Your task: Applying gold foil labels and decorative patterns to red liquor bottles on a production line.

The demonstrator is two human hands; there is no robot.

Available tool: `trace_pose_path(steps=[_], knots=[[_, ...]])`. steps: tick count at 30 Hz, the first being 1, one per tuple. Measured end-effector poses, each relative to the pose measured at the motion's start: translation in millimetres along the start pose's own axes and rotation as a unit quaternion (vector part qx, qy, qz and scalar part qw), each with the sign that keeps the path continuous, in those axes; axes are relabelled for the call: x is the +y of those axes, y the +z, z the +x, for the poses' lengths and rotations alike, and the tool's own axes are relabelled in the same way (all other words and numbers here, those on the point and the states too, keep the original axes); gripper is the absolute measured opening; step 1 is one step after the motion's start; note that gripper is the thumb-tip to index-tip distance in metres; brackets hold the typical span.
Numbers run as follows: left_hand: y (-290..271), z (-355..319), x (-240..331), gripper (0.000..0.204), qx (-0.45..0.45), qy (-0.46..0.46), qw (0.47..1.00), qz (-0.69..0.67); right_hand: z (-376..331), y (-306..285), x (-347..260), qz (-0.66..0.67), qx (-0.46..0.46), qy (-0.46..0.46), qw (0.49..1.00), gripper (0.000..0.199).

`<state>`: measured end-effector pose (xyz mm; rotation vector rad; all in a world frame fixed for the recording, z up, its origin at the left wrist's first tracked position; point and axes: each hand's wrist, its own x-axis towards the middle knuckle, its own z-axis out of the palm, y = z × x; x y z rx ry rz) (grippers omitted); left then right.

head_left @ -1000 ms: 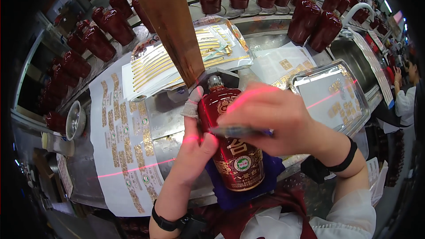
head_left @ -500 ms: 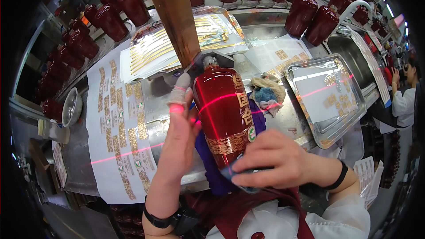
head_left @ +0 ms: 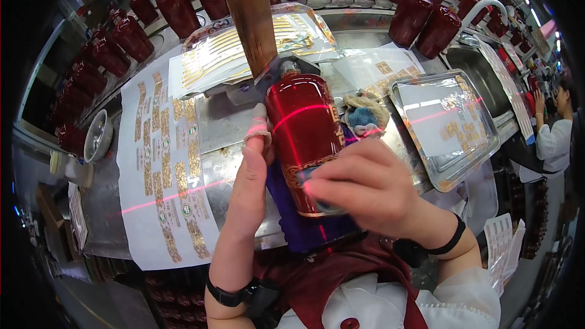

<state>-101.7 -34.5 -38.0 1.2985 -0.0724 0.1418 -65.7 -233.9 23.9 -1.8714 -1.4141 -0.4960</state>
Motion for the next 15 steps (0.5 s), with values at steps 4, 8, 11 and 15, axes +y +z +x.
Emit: trace_pose_path(steps=[4,8,11,15], knots=[[-12,-11,12,0.095,-0.078,0.019,0.995,0.056,-11,0,-8,0.093,-0.110,-0.090,0.985,0.026],[1,-28,13,0.116,-0.105,0.059,0.961,0.247,-24,-20,11,0.121,0.129,0.147,0.973,0.030],[28,-33,-4,0.119,-0.030,0.093,0.892,0.441,-33,-16,12,0.120,0.027,0.124,0.985,0.027],[34,-32,-15,0.119,0.054,0.091,0.923,0.370,-46,-9,-1,0.231,-0.007,-0.026,0.973,0.027]])
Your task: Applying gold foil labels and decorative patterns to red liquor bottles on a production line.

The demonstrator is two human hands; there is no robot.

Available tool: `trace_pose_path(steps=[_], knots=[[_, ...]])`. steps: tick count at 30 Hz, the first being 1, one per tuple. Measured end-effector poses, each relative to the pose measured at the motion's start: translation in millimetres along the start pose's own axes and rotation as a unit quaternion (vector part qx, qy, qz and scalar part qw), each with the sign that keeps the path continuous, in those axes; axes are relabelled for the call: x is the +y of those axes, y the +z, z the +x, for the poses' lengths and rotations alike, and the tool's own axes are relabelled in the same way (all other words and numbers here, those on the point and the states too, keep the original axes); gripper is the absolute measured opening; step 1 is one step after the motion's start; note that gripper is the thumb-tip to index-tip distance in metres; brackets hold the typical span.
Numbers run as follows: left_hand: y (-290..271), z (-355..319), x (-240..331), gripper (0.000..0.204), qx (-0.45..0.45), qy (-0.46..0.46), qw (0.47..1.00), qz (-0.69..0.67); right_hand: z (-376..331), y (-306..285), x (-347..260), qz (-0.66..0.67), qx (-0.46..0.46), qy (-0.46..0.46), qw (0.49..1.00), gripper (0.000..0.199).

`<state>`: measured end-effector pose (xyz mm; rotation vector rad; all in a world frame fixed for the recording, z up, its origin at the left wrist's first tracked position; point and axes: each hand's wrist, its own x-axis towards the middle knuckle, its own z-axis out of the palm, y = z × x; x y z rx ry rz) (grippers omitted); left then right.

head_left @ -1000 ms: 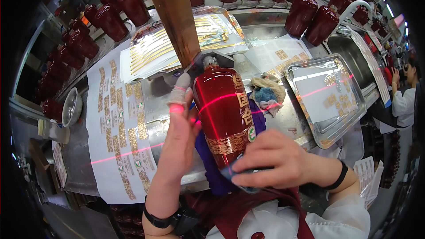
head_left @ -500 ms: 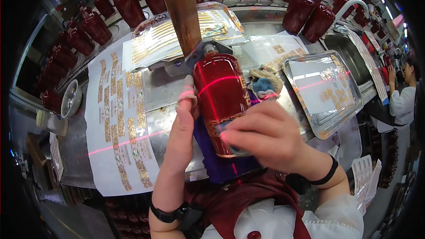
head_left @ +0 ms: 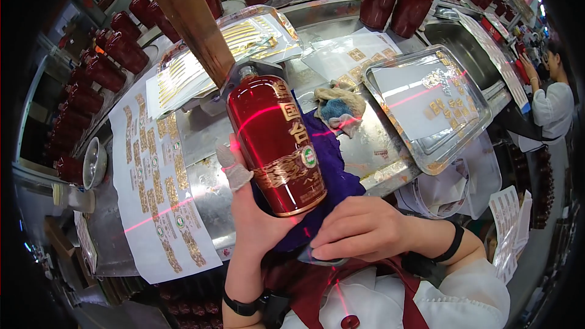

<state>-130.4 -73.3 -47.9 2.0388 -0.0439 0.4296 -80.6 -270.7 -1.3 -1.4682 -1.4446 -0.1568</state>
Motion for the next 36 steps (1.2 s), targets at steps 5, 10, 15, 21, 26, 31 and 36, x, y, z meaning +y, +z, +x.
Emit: trace_pose_path(steps=[5,10,15,21,26,31,36], knots=[[-3,-1,0,0.123,-0.033,-0.093,0.987,-0.123,-1,-11,9,-0.101,0.094,0.100,0.985,0.027],[0,4,6,0.131,0.005,0.017,1.000,-0.008,-14,-5,14,-0.028,0.035,0.019,0.999,0.022],[-1,2,0,0.133,-0.029,-0.036,0.995,-0.093,-15,-8,15,-0.052,0.069,0.089,0.992,0.029],[0,-4,-13,0.126,-0.018,-0.053,0.970,-0.237,29,-17,29,-0.078,0.114,0.164,0.977,0.026],[-12,3,-7,0.136,-0.053,-0.028,0.957,-0.286,40,-21,41,-0.022,0.038,0.078,0.996,0.027],[-13,5,1,0.121,-0.070,-0.094,0.948,-0.295,29,-26,43,-0.096,0.060,0.081,0.990,0.026],[-23,11,-9,0.121,-0.094,-0.076,0.945,-0.304,-7,-21,30,0.016,0.005,0.044,0.999,0.022]])
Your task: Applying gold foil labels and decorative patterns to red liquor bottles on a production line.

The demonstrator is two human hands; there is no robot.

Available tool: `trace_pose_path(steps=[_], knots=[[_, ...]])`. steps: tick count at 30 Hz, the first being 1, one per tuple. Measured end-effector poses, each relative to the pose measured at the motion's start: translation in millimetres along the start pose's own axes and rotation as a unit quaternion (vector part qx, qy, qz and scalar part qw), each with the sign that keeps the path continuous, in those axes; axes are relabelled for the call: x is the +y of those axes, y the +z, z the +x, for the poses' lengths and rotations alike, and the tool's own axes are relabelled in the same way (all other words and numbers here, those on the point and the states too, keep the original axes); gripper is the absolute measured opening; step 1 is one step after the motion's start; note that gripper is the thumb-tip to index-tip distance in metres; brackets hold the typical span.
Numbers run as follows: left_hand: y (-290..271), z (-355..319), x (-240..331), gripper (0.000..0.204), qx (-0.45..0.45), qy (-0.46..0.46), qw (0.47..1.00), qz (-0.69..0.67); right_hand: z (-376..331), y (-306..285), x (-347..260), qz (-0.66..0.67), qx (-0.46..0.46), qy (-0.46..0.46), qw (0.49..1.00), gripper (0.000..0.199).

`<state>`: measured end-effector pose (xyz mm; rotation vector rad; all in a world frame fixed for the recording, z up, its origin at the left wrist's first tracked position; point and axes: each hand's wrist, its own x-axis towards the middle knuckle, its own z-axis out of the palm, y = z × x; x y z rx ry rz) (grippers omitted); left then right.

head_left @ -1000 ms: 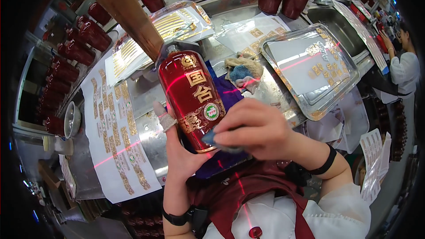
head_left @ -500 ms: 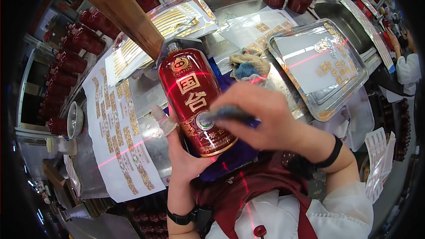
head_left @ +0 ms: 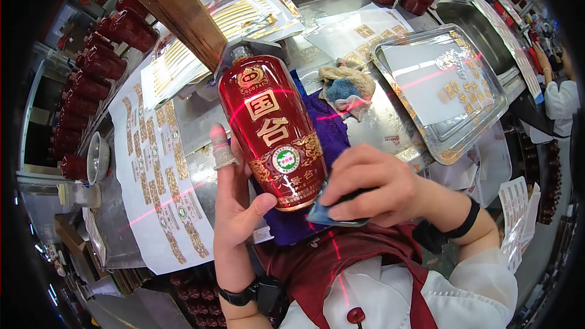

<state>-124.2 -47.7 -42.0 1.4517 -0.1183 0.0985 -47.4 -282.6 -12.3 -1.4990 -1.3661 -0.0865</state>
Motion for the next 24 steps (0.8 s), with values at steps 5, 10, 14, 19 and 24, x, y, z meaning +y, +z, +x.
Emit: trace_pose_path(steps=[5,10,14,19,24], knots=[[6,-6,-1,0.147,-0.035,0.041,0.981,0.189,-36,9,14,-0.004,0.138,0.098,0.985,0.018],[27,-4,2,0.134,0.071,-0.004,0.965,0.252,-22,8,-1,0.023,0.070,0.000,0.997,0.018],[30,1,4,0.134,0.054,0.009,0.987,0.148,12,2,-14,-0.001,0.060,0.114,0.992,0.027],[25,1,6,0.133,0.021,0.032,0.983,0.182,38,0,9,-0.094,0.045,0.102,0.989,0.029],[26,1,7,0.121,0.031,0.005,0.987,0.155,51,-3,9,-0.122,0.073,0.085,0.986,0.030]])
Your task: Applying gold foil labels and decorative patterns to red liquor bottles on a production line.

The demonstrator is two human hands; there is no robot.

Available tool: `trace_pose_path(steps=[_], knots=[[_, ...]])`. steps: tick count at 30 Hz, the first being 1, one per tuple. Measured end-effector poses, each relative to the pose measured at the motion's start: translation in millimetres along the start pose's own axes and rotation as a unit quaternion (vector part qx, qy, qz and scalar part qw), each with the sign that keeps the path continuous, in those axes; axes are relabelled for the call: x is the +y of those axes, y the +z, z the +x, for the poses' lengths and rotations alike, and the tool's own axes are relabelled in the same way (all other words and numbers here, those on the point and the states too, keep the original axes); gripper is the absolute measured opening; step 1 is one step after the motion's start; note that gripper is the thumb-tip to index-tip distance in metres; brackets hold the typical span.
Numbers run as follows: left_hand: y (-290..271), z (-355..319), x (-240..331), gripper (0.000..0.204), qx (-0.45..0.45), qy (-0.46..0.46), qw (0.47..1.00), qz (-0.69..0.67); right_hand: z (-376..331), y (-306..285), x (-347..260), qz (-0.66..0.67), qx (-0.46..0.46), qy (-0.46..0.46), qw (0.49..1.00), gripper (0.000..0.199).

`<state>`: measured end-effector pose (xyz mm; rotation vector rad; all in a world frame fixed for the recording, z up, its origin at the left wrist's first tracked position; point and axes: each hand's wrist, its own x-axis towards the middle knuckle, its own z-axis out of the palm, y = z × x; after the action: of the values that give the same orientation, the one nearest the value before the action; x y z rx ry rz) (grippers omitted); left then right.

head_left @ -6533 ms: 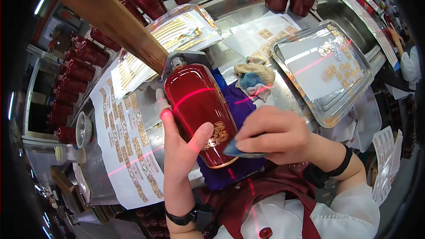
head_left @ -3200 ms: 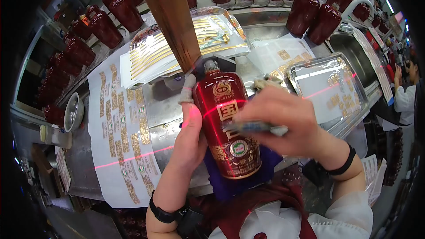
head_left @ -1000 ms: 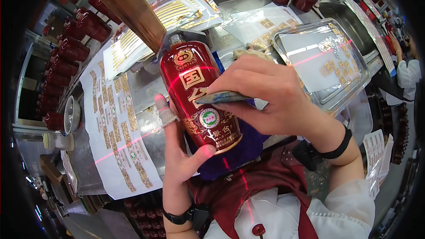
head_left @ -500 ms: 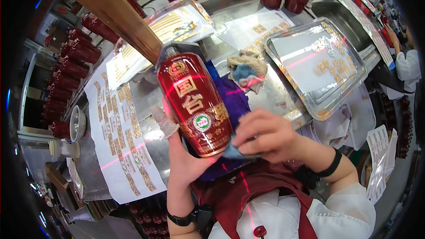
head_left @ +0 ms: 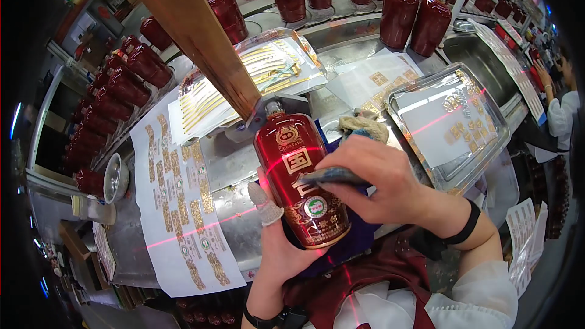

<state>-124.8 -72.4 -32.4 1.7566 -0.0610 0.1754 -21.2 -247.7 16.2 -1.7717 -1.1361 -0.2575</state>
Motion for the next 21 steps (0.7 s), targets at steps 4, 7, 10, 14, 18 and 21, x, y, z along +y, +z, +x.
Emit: trace_pose_path(steps=[4,7,10,14,18,21], knots=[[-2,3,2,0.131,-0.005,0.029,1.000,0.007,33,0,4,0.023,-0.004,-0.058,0.998,0.029],[-6,2,0,0.135,-0.009,0.033,0.998,0.049,46,1,18,-0.029,0.026,0.042,0.998,0.021],[-8,0,-7,0.135,0.002,0.035,0.998,0.051,49,1,31,-0.012,-0.002,-0.051,0.999,0.020],[-8,-4,-21,0.131,0.006,0.041,0.999,-0.008,57,-4,38,0.033,-0.015,-0.003,0.999,0.021],[-15,-5,-23,0.134,-0.032,-0.030,0.999,-0.021,41,-8,18,0.024,-0.047,-0.138,0.989,0.017],[-13,-4,-15,0.138,-0.022,0.021,0.997,0.070,-4,-6,0,0.109,-0.037,-0.181,0.977,0.015]])
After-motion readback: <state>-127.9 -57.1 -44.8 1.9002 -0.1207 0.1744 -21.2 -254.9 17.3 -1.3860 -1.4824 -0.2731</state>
